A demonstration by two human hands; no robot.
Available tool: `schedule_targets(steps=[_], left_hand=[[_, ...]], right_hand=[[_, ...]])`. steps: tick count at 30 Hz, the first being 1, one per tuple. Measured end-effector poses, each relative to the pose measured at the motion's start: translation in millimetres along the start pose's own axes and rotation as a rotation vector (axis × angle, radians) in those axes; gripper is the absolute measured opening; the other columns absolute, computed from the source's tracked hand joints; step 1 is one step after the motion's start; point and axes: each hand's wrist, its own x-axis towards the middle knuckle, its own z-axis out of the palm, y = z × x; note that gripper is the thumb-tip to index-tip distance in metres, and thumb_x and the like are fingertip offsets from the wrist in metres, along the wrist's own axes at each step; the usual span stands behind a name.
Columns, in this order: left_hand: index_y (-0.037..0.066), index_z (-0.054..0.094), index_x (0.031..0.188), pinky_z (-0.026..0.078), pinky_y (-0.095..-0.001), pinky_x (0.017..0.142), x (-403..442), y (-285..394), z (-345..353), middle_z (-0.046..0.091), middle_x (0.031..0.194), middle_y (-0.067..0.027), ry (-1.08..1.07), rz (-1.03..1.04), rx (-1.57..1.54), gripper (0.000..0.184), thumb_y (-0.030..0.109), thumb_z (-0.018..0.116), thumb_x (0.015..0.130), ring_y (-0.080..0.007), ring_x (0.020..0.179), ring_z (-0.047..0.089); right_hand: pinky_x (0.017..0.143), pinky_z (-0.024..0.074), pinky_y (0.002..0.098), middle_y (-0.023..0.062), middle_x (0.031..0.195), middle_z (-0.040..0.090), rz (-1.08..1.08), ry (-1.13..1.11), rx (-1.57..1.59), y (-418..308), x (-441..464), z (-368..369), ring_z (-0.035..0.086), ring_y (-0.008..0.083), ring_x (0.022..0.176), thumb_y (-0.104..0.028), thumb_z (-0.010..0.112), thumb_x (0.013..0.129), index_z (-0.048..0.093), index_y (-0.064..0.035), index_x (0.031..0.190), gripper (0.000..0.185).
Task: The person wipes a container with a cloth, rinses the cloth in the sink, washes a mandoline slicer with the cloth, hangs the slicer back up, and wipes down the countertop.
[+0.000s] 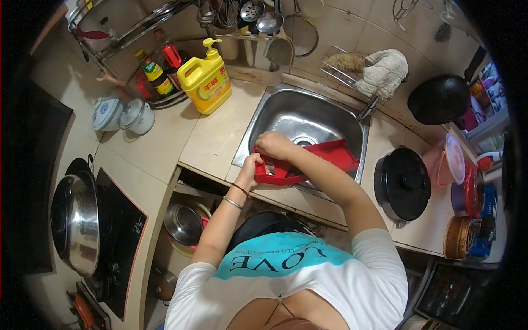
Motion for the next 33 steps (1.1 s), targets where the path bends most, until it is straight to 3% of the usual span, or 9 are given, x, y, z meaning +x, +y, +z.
schedule_targets(steps=[6,13,16,22,28,33], left_hand=[[0.002,0.051,0.085,0.049,-0.0328,0.046,2,-4,0,0.053,0.060,-0.0105,-0.056,0.092,-0.015,0.021,0.015,0.044,0.070,-0.0204,0.046,0.053],[0.002,0.051,0.088,0.049,-0.0340,0.047,5,-4,-4,0.056,0.066,-0.0120,-0.071,0.048,0.010,0.023,0.015,0.044,0.070,-0.0208,0.047,0.053],[0.002,0.051,0.087,0.049,-0.0338,0.047,7,-7,-7,0.056,0.068,-0.0120,-0.035,0.025,-0.008,0.023,0.015,0.044,0.070,-0.0211,0.047,0.053],[0.002,0.052,0.087,0.048,-0.0328,0.046,14,-9,-15,0.055,0.066,-0.0106,-0.103,0.057,0.031,0.022,0.014,0.045,0.069,-0.0204,0.047,0.052],[0.000,0.051,0.092,0.048,-0.0313,0.046,8,-8,-10,0.057,0.070,-0.0130,-0.089,0.043,0.081,0.027,0.013,0.044,0.069,-0.0193,0.049,0.053],[-0.001,0.052,0.094,0.049,-0.0310,0.047,-4,-2,1,0.058,0.073,-0.0138,-0.108,0.022,0.055,0.029,0.012,0.043,0.070,-0.0191,0.049,0.054]], right_hand=[[0.067,0.0490,0.0424,0.0167,0.079,0.062,0.030,-0.033,0.153,7,-2,1,0.061,0.0347,0.076,-0.017,0.058,0.077,0.064,-0.0016,0.079,0.017],[0.065,0.0485,0.0432,0.0186,0.079,0.063,0.042,-0.121,0.355,15,-3,-6,0.061,0.0373,0.074,-0.017,0.057,0.080,0.064,0.0004,0.085,0.020],[0.063,0.0475,0.0445,0.0184,0.076,0.062,0.107,-0.141,0.191,8,0,-3,0.060,0.0380,0.072,-0.020,0.057,0.083,0.063,-0.0009,0.081,0.020],[0.062,0.0457,0.0459,0.0181,0.071,0.059,0.025,0.023,0.149,5,-7,4,0.059,0.0387,0.070,-0.024,0.056,0.086,0.058,-0.0024,0.073,0.025],[0.064,0.0476,0.0424,0.0202,0.078,0.062,0.077,-0.103,0.389,13,-12,-3,0.061,0.0363,0.072,-0.018,0.053,0.087,0.062,-0.0014,0.084,0.019],[0.063,0.0485,0.0414,0.0189,0.077,0.063,0.165,-0.146,0.359,-1,-15,-22,0.062,0.0340,0.069,-0.019,0.054,0.087,0.062,-0.0012,0.085,0.019]])
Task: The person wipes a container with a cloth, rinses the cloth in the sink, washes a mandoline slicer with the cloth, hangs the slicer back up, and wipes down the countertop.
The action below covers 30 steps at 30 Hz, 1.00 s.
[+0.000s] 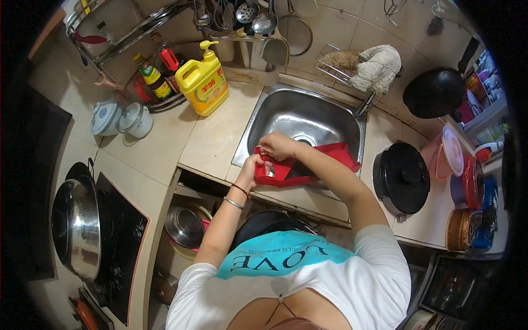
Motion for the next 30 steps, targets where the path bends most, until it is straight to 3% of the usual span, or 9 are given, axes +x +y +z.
schedule_targets(steps=[7,10,13,14,17,23,24,27,30], left_hand=[[-0.001,0.051,0.093,0.049,-0.0314,0.048,13,-10,-17,0.057,0.071,-0.0135,-0.015,0.038,0.031,0.028,0.013,0.043,0.069,-0.0197,0.048,0.053],[-0.003,0.052,0.093,0.049,-0.0316,0.047,16,-10,-19,0.057,0.072,-0.0147,0.007,0.047,0.058,0.031,0.014,0.044,0.069,-0.0207,0.047,0.053],[-0.008,0.053,0.095,0.048,-0.0310,0.045,14,-10,-12,0.060,0.075,-0.0178,0.041,0.079,0.079,0.038,0.018,0.044,0.069,-0.0213,0.046,0.053],[-0.008,0.053,0.095,0.048,-0.0309,0.045,13,-9,-12,0.061,0.077,-0.0185,0.035,0.071,0.065,0.038,0.018,0.045,0.069,-0.0213,0.046,0.053],[-0.008,0.053,0.095,0.049,-0.0311,0.045,12,-7,-14,0.062,0.079,-0.0194,0.024,0.038,0.054,0.038,0.018,0.045,0.068,-0.0211,0.047,0.053],[-0.005,0.053,0.094,0.049,-0.0312,0.045,6,-1,-7,0.061,0.076,-0.0169,0.032,-0.008,0.023,0.035,0.018,0.046,0.068,-0.0204,0.047,0.053],[-0.004,0.054,0.093,0.049,-0.0312,0.045,6,-1,-6,0.060,0.075,-0.0161,0.036,-0.007,0.023,0.034,0.018,0.046,0.068,-0.0203,0.047,0.053],[-0.001,0.052,0.090,0.048,-0.0327,0.046,10,-3,-14,0.057,0.071,-0.0133,-0.050,0.006,-0.008,0.027,0.016,0.046,0.069,-0.0204,0.048,0.053],[0.002,0.050,0.087,0.048,-0.0330,0.045,6,-4,-7,0.052,0.064,-0.0096,0.051,0.036,-0.009,0.021,0.014,0.046,0.070,-0.0208,0.048,0.053]], right_hand=[[0.058,0.0459,0.0446,0.0184,0.067,0.058,-0.205,0.241,-0.205,15,8,25,0.060,0.0334,0.065,-0.026,0.055,0.086,0.057,-0.0033,0.070,0.028],[0.061,0.0469,0.0436,0.0205,0.072,0.060,-0.205,0.201,-0.331,18,9,26,0.061,0.0355,0.070,-0.027,0.053,0.088,0.060,-0.0023,0.074,0.029],[0.065,0.0474,0.0427,0.0220,0.078,0.062,0.269,0.507,0.151,27,5,10,0.061,0.0388,0.076,-0.028,0.049,0.091,0.061,0.0002,0.081,0.032],[0.072,0.0471,0.0447,0.0231,0.085,0.063,0.303,0.490,0.112,37,4,3,0.060,0.0410,0.083,-0.031,0.048,0.090,0.063,-0.0010,0.085,0.034],[0.068,0.0478,0.0408,0.0203,0.082,0.064,0.390,0.531,0.327,37,-3,-17,0.063,0.0330,0.076,-0.030,0.051,0.089,0.066,-0.0018,0.086,0.032],[0.067,0.0485,0.0382,0.0172,0.080,0.065,0.022,0.207,0.242,38,0,-8,0.063,0.0291,0.073,-0.028,0.054,0.088,0.065,-0.0035,0.093,0.028],[0.067,0.0491,0.0359,0.0127,0.079,0.066,0.140,0.094,0.259,14,-2,-11,0.063,0.0234,0.072,-0.019,0.056,0.087,0.066,-0.0016,0.090,0.020],[0.067,0.0488,0.0388,0.0165,0.080,0.065,-0.060,0.110,-0.095,4,6,10,0.063,0.0317,0.076,-0.016,0.057,0.083,0.065,-0.0012,0.085,0.017],[0.066,0.0482,0.0428,0.0189,0.078,0.062,-0.143,0.185,-0.142,10,14,20,0.060,0.0379,0.074,-0.016,0.058,0.078,0.063,-0.0009,0.080,0.016]])
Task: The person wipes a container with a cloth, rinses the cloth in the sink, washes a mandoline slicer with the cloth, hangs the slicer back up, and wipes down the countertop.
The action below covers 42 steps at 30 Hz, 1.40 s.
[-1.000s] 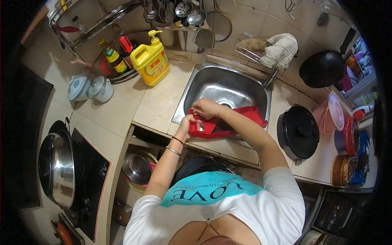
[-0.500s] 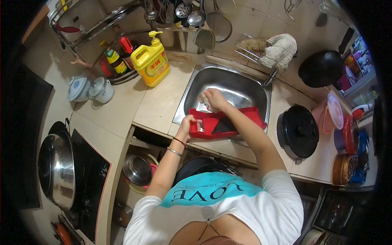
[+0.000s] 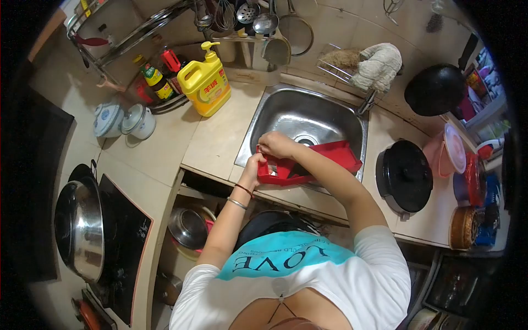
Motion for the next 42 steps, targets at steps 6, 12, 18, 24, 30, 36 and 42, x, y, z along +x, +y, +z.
schedule_targets(steps=[6,12,18,24,30,36,42], left_hand=[[0.003,0.048,0.085,0.048,-0.0338,0.045,-4,-1,5,0.050,0.060,-0.0087,0.051,-0.016,-0.058,0.019,0.014,0.046,0.070,-0.0217,0.047,0.053],[0.003,0.047,0.086,0.050,-0.0346,0.046,-2,-5,2,0.050,0.057,-0.0098,0.011,0.037,-0.010,0.019,0.013,0.044,0.070,-0.0222,0.046,0.053],[0.003,0.046,0.092,0.050,-0.0332,0.045,-1,-2,0,0.054,0.065,-0.0109,-0.041,0.004,-0.035,0.023,0.012,0.045,0.070,-0.0210,0.047,0.054],[0.001,0.052,0.094,0.046,-0.0275,0.042,-11,-4,15,0.060,0.074,-0.0115,0.034,0.323,0.140,0.026,0.026,0.046,0.088,-0.0184,0.047,0.054],[0.006,0.042,0.115,0.046,-0.0265,0.044,-4,-12,9,0.058,0.071,-0.0099,0.000,0.444,0.022,0.029,0.028,0.041,0.096,-0.0157,0.050,0.055],[0.005,0.030,0.130,0.043,-0.0228,0.058,-18,2,33,0.054,0.066,-0.0068,-0.092,0.720,0.265,0.041,0.014,0.043,0.092,-0.0121,0.058,0.050],[0.005,0.028,0.131,0.042,-0.0220,0.057,-22,-15,34,0.053,0.066,-0.0048,-0.102,0.741,0.333,0.047,0.012,0.047,0.088,-0.0108,0.058,0.050]], right_hand=[[0.067,0.0491,0.0419,0.0199,0.079,0.063,0.071,-0.054,0.021,-2,8,-4,0.061,0.0378,0.076,-0.017,0.059,0.073,0.066,-0.0013,0.082,0.019],[0.065,0.0496,0.0410,0.0206,0.076,0.063,0.183,-0.110,0.198,-6,5,-14,0.062,0.0370,0.072,-0.018,0.059,0.073,0.067,-0.0022,0.081,0.019],[0.063,0.0487,0.0416,0.0165,0.073,0.064,0.052,-0.119,-0.065,-7,8,-16,0.062,0.0351,0.069,-0.019,0.060,0.077,0.067,-0.0036,0.077,0.017],[0.065,0.0492,0.0415,0.0200,0.075,0.064,0.339,0.298,0.156,-20,-4,-70,0.063,0.0336,0.069,-0.028,0.057,0.080,0.067,-0.0032,0.079,0.027],[0.061,0.0466,0.0266,0.0049,0.072,0.063,0.505,0.325,0.537,-71,-71,-72,0.056,0.0089,0.067,-0.019,0.056,0.087,0.065,0.0023,0.087,0.024],[0.058,0.0466,0.0229,0.0032,0.074,0.062,0.620,0.386,0.594,-70,-118,-13,0.056,0.0074,0.066,-0.018,0.058,0.089,0.063,0.0029,0.093,0.021],[0.068,0.0487,0.0380,0.0150,0.082,0.062,0.459,0.375,0.428,-88,-118,-6,0.061,0.0302,0.077,-0.017,0.061,0.080,0.065,-0.0027,0.091,0.019]])
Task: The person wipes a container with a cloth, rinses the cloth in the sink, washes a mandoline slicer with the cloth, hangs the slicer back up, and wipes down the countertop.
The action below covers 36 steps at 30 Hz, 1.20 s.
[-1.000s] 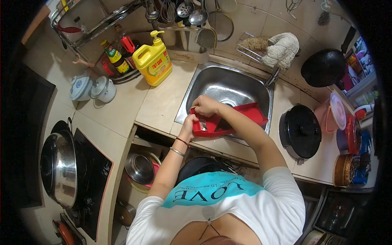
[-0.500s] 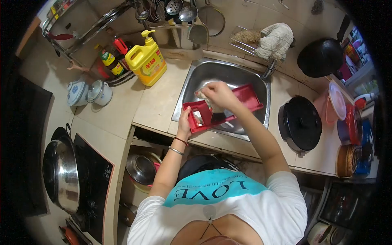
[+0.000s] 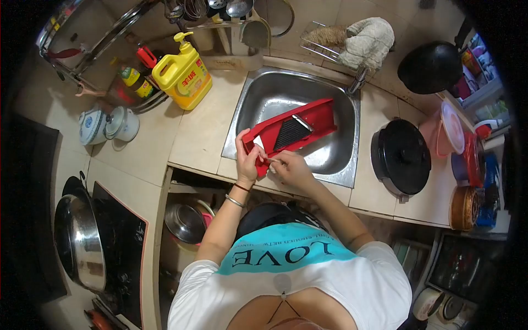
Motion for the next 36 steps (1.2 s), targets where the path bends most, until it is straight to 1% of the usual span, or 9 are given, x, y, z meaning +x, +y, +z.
schedule_targets(steps=[3,4,8,14,23,27,31,34,36], left_hand=[[0.009,0.026,0.133,0.042,-0.0223,0.058,-4,-1,2,0.054,0.068,-0.0075,-0.061,0.000,0.042,0.046,0.012,0.044,0.091,-0.0124,0.059,0.049],[0.009,0.026,0.133,0.042,-0.0220,0.059,-5,-4,1,0.054,0.068,-0.0068,-0.065,-0.019,0.038,0.047,0.012,0.045,0.090,-0.0119,0.060,0.049],[0.010,0.026,0.133,0.041,-0.0218,0.058,-6,-8,-3,0.054,0.068,-0.0071,-0.036,-0.028,0.034,0.047,0.012,0.044,0.090,-0.0116,0.059,0.048],[0.006,0.029,0.130,0.041,-0.0227,0.055,-8,-7,-1,0.053,0.063,-0.0073,0.069,0.045,-0.102,0.046,0.021,0.046,0.090,-0.0128,0.056,0.049],[0.005,0.030,0.129,0.042,-0.0248,0.056,-11,-6,-4,0.053,0.063,-0.0097,0.095,0.038,-0.144,0.045,0.017,0.044,0.088,-0.0148,0.054,0.049],[0.005,0.032,0.128,0.042,-0.0249,0.054,-9,-6,-4,0.053,0.063,-0.0101,0.123,0.029,-0.169,0.043,0.015,0.043,0.088,-0.0153,0.053,0.049],[0.006,0.033,0.128,0.042,-0.0250,0.052,-6,-5,-4,0.052,0.062,-0.0102,0.146,-0.041,-0.262,0.041,0.015,0.042,0.089,-0.0154,0.053,0.049],[0.009,0.036,0.126,0.041,-0.0246,0.048,-4,-7,-6,0.051,0.061,-0.0102,0.151,-0.075,-0.240,0.038,0.027,0.042,0.093,-0.0147,0.049,0.047],[0.009,0.038,0.126,0.044,-0.0253,0.055,-4,-9,-10,0.053,0.070,-0.0102,0.125,-0.093,-0.258,0.038,0.029,0.042,0.094,-0.0149,0.057,0.050]], right_hand=[[0.069,0.0489,0.0399,0.0141,0.089,0.060,-0.268,-0.037,-0.201,7,-4,16,0.060,0.0314,0.080,-0.014,0.060,0.079,0.064,-0.0040,0.093,0.017],[0.071,0.0492,0.0406,0.0134,0.097,0.057,-0.231,-0.144,-0.239,0,-9,17,0.059,0.0316,0.084,-0.013,0.060,0.078,0.063,-0.0041,0.094,0.018],[0.073,0.0495,0.0378,0.0116,0.099,0.056,-0.294,-0.099,-0.387,-1,-14,33,0.059,0.0302,0.085,-0.012,0.062,0.078,0.062,-0.0043,0.097,0.020],[0.073,0.0502,0.0357,0.0068,0.097,0.058,-0.451,-0.161,-0.228,15,-6,20,0.060,0.0258,0.084,-0.013,0.062,0.078,0.062,-0.0090,0.103,0.025],[0.063,0.0504,0.0348,0.0041,0.091,0.058,-0.274,0.134,-0.587,13,-10,24,0.058,0.0231,0.075,-0.016,0.061,0.078,0.061,-0.0078,0.090,0.015],[0.062,0.0505,0.0374,0.0088,0.088,0.054,-0.267,0.118,-0.635,19,-7,30,0.059,0.0266,0.074,-0.013,0.059,0.078,0.059,-0.0066,0.086,0.011],[0.063,0.0498,0.0400,0.0107,0.086,0.051,-0.285,-0.006,-0.547,9,-9,37,0.059,0.0283,0.073,-0.015,0.060,0.077,0.059,-0.0060,0.086,0.013],[0.063,0.0492,0.0409,0.0123,0.081,0.055,-0.258,-0.077,-0.364,-2,-9,39,0.061,0.0307,0.072,-0.018,0.062,0.076,0.062,-0.0030,0.086,0.018],[0.064,0.0488,0.0347,0.0100,0.081,0.061,-0.102,-0.131,-0.118,3,-2,38,0.063,0.0231,0.072,-0.017,0.066,0.077,0.066,-0.0026,0.090,0.020]])
